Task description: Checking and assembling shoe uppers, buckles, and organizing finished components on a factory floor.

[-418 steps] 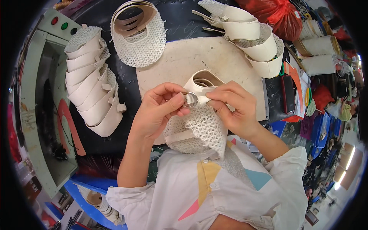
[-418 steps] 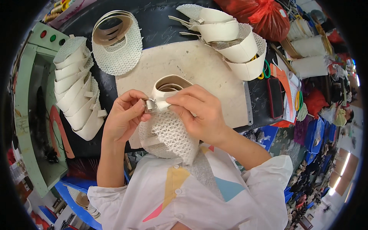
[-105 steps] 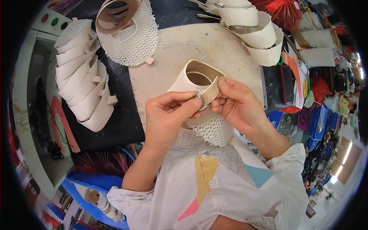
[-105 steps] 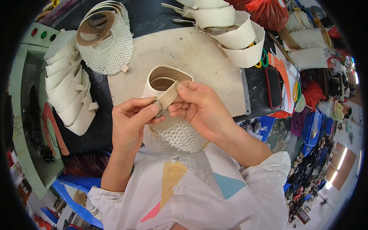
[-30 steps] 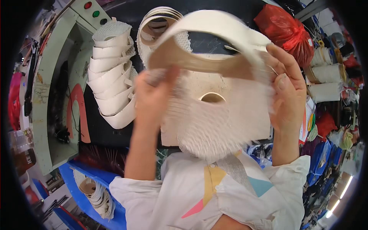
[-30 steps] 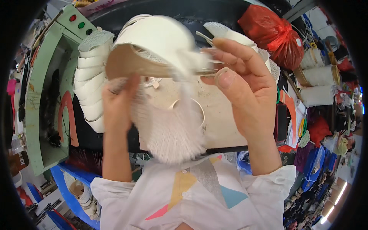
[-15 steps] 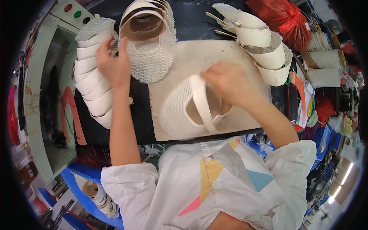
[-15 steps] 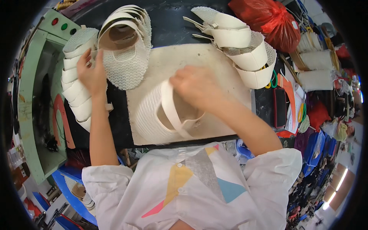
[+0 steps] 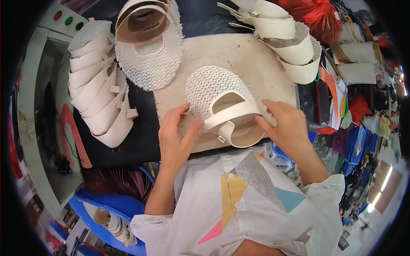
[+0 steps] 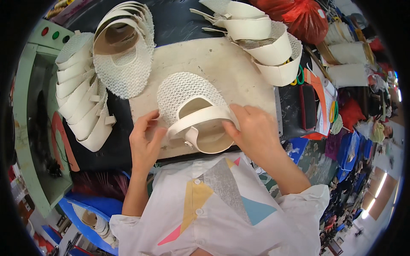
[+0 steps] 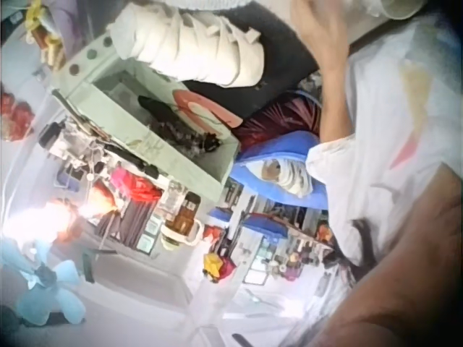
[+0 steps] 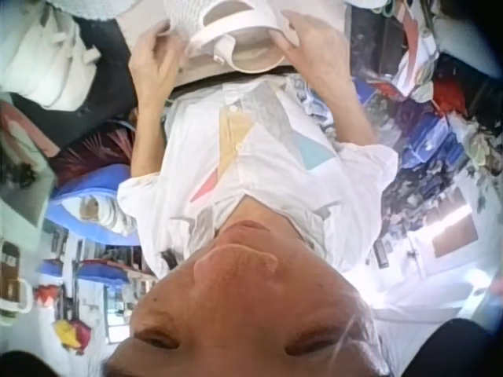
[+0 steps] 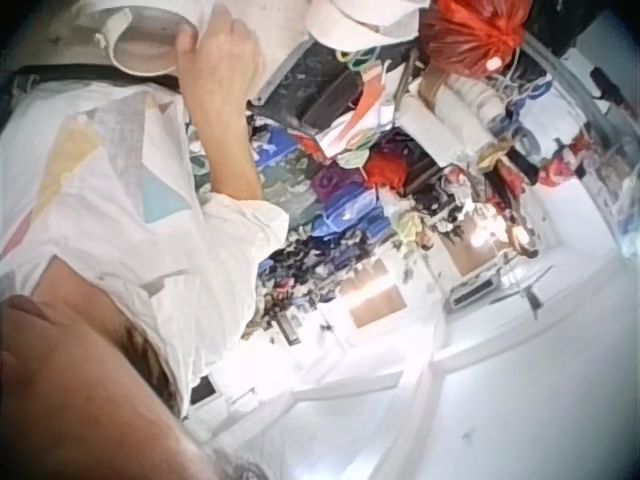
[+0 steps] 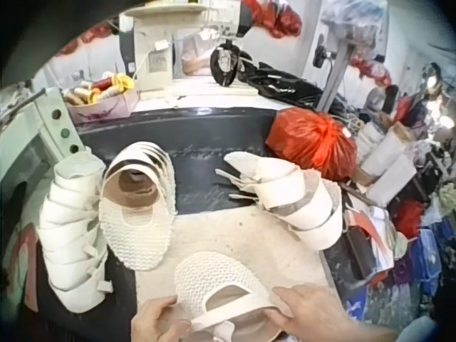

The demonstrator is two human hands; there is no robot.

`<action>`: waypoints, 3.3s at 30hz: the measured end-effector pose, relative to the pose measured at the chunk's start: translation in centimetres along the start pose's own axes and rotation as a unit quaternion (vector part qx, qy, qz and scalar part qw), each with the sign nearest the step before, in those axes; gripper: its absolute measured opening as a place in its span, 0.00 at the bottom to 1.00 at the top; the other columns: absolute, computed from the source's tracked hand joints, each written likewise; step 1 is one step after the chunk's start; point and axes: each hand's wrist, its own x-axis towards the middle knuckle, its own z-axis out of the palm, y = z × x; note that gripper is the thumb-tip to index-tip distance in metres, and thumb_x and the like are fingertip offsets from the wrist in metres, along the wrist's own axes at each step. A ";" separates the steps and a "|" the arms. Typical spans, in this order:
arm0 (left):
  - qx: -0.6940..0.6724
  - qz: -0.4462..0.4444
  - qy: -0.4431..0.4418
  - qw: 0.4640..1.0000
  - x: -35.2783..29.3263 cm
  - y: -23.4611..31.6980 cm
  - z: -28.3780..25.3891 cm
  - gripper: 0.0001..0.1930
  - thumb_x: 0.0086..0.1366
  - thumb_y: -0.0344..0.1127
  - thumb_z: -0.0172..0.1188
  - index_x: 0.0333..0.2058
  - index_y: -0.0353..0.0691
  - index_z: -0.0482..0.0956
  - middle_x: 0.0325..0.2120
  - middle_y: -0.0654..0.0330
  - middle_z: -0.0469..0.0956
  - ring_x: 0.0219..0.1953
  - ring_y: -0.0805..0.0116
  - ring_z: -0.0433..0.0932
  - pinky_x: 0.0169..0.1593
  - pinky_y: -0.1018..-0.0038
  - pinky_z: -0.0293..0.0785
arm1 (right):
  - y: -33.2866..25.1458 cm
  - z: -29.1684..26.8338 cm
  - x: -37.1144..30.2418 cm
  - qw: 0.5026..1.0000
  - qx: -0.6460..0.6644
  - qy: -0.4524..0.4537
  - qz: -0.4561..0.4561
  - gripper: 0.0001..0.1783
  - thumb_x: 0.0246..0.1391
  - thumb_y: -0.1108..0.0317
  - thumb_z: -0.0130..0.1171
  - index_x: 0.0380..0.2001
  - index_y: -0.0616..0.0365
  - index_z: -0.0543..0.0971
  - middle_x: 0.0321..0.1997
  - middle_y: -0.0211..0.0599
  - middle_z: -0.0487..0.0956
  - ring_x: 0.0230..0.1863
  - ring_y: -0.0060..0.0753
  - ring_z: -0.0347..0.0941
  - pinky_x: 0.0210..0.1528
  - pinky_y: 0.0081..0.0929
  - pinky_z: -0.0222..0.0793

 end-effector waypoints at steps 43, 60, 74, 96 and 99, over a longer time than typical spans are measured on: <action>-0.358 -0.172 -0.104 0.912 -5.6 2.3 4.3 0.15 0.61 0.28 0.56 0.43 0.30 0.65 0.29 0.57 0.76 0.27 0.73 0.78 0.31 0.79 0.74 | -8.4 6.3 5.2 0.880 0.383 0.144 -0.243 0.08 0.44 0.80 0.62 0.30 0.63 0.77 0.25 0.36 0.76 0.22 0.29 0.68 0.22 0.23 0.63; -0.484 -0.293 -0.065 0.822 -4.9 2.6 5.3 0.11 0.62 0.31 0.57 0.41 0.33 0.68 0.32 0.60 0.76 0.33 0.75 0.78 0.32 0.82 0.76 | -8.2 7.3 5.4 0.838 0.454 0.235 -0.193 0.07 0.49 0.82 0.58 0.35 0.66 0.77 0.31 0.37 0.76 0.27 0.20 0.71 0.27 0.14 0.70; -0.569 -0.332 -0.002 0.753 -4.7 2.2 2.1 0.08 0.62 0.30 0.57 0.37 0.34 0.70 0.32 0.56 0.78 0.33 0.69 0.80 0.35 0.82 0.78 | -6.2 3.2 5.2 0.862 0.423 0.182 -0.211 0.11 0.40 0.80 0.64 0.31 0.60 0.80 0.29 0.37 0.77 0.31 0.28 0.74 0.31 0.21 0.69; -0.657 -0.293 -0.212 0.662 -1.3 3.8 -1.3 0.08 0.62 0.28 0.55 0.39 0.32 0.73 0.32 0.53 0.78 0.31 0.65 0.82 0.32 0.81 0.81 | -3.4 2.7 1.9 0.883 0.325 0.158 -0.300 0.11 0.34 0.79 0.64 0.26 0.55 0.81 0.23 0.30 0.72 0.26 0.29 0.67 0.30 0.23 0.58; -0.656 -0.297 -0.224 0.657 -1.1 3.8 -1.3 0.09 0.62 0.29 0.56 0.39 0.31 0.73 0.31 0.52 0.78 0.31 0.65 0.82 0.31 0.81 0.81 | -3.4 2.9 2.1 0.875 0.343 0.149 -0.308 0.09 0.35 0.79 0.64 0.26 0.56 0.81 0.22 0.29 0.71 0.25 0.29 0.67 0.30 0.24 0.59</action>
